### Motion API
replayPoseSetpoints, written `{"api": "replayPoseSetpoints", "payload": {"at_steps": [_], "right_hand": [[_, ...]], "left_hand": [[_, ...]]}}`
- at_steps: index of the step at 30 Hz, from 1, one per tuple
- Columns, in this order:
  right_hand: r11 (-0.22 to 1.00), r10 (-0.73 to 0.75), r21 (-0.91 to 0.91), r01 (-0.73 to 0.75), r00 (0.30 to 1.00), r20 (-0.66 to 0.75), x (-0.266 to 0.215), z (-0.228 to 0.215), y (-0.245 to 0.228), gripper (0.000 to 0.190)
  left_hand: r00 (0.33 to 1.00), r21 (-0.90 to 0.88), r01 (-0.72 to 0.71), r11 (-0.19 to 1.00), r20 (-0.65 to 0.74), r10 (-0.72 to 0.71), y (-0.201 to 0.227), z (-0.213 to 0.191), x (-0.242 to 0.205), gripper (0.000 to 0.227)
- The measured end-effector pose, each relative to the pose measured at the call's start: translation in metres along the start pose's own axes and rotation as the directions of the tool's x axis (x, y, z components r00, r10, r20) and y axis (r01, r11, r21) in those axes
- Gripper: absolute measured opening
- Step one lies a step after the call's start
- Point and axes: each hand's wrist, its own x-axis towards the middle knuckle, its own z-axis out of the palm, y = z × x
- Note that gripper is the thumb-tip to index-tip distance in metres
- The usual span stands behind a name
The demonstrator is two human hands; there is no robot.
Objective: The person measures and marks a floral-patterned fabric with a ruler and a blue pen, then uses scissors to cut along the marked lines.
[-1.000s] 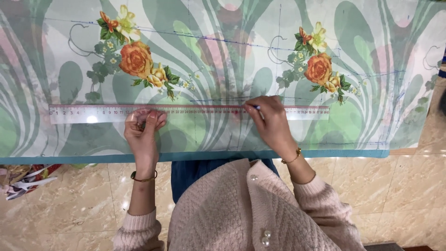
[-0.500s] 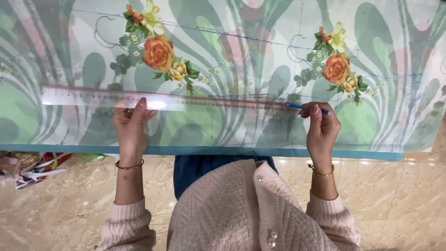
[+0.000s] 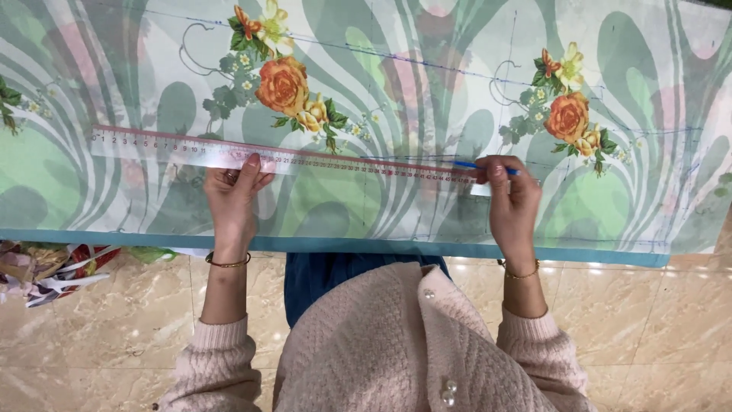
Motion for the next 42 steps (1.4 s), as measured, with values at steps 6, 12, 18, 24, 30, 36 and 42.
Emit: {"api": "replayPoseSetpoints", "payload": {"at_steps": [6,12,18,24,30,36,42], "right_hand": [[0.995,0.021,0.091,-0.04,0.979,0.205,0.006,0.046,-0.024,0.021],[0.997,-0.003,0.08,-0.022,0.954,0.301,0.015,0.074,-0.039,0.021],[1.0,-0.014,0.008,0.012,0.944,0.33,0.014,0.082,-0.033,0.021],[0.999,-0.019,-0.031,0.03,0.953,0.304,0.012,0.061,-0.019,0.018],[0.97,0.061,-0.243,-0.002,0.97,0.234,0.003,0.003,-0.007,0.014],[0.927,0.11,-0.374,-0.038,0.979,0.172,0.006,-0.037,-0.014,0.019],[0.949,0.101,-0.313,-0.034,0.974,0.201,0.008,-0.021,-0.007,0.017]], "left_hand": [[1.0,-0.006,-0.004,1.0,0.015,0.004,-0.01,-0.004,0.005,0.022],[1.0,-0.001,-0.01,1.0,0.026,0.01,-0.014,-0.007,0.007,0.021],[0.999,-0.001,-0.024,1.0,0.033,0.024,-0.014,-0.006,0.007,0.019],[0.999,0.0,-0.026,1.0,0.025,0.026,-0.019,-0.008,0.009,0.019],[1.0,0.013,-0.015,1.0,0.011,0.015,-0.017,-0.008,0.007,0.018],[1.0,0.001,-0.004,1.0,0.003,0.004,-0.013,-0.004,0.007,0.022],[1.0,0.009,-0.005,1.0,-0.012,0.006,-0.004,0.002,0.002,0.022]]}}
